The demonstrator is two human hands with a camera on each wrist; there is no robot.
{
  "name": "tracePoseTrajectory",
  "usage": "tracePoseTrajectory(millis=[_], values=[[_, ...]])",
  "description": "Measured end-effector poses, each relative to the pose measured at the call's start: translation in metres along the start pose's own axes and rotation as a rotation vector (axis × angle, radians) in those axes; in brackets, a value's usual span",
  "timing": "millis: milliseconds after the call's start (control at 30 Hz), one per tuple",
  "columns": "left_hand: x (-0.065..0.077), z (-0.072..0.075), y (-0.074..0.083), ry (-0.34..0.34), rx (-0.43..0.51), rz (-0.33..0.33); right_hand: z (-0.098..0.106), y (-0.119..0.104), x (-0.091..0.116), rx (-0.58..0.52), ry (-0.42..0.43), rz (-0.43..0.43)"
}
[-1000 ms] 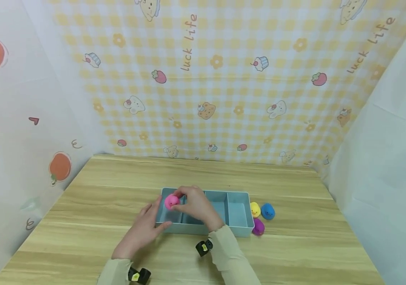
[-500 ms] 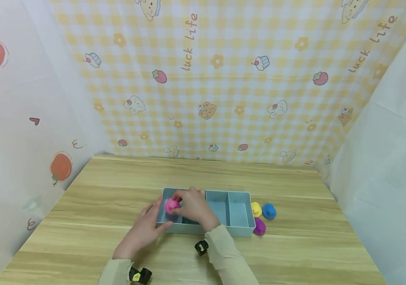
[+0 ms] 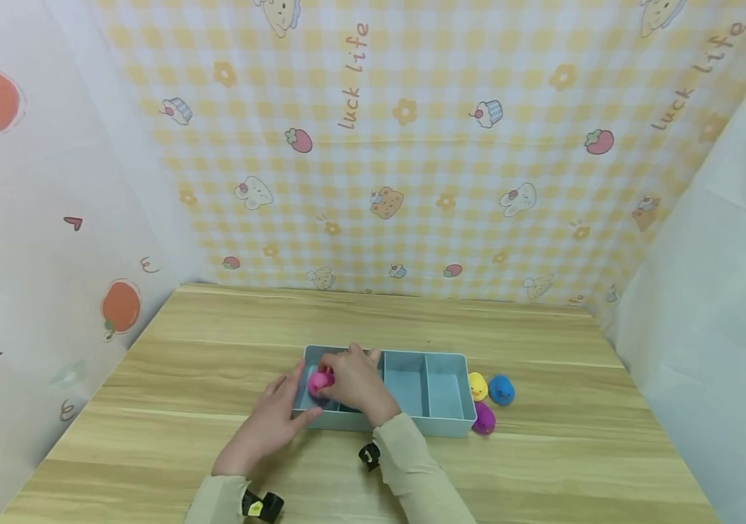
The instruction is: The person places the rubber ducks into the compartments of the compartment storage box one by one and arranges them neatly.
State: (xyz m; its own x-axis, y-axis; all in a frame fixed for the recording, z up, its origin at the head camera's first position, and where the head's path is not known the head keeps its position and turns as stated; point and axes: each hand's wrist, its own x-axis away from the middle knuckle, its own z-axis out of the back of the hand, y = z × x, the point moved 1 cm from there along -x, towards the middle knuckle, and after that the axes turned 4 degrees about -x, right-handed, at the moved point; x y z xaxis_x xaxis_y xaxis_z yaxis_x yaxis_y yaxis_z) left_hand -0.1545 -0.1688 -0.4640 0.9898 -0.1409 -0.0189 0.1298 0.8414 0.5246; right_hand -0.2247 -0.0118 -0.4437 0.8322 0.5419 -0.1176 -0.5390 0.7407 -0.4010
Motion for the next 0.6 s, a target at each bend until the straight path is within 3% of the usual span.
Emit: tracePoseTrajectory(millis=[367, 600], values=[[-0.0003, 0.0000, 0.0000, -0.006, -0.004, -0.006, -0.0026, -0.0047, -0.0018, 0.121, -0.004, -0.001], [0.0003, -0.0002, -0.0001, -0.008, 0.001, -0.001, -0.0009, -0.0090, -0.0013, 0.140, -0.038, -0.024]])
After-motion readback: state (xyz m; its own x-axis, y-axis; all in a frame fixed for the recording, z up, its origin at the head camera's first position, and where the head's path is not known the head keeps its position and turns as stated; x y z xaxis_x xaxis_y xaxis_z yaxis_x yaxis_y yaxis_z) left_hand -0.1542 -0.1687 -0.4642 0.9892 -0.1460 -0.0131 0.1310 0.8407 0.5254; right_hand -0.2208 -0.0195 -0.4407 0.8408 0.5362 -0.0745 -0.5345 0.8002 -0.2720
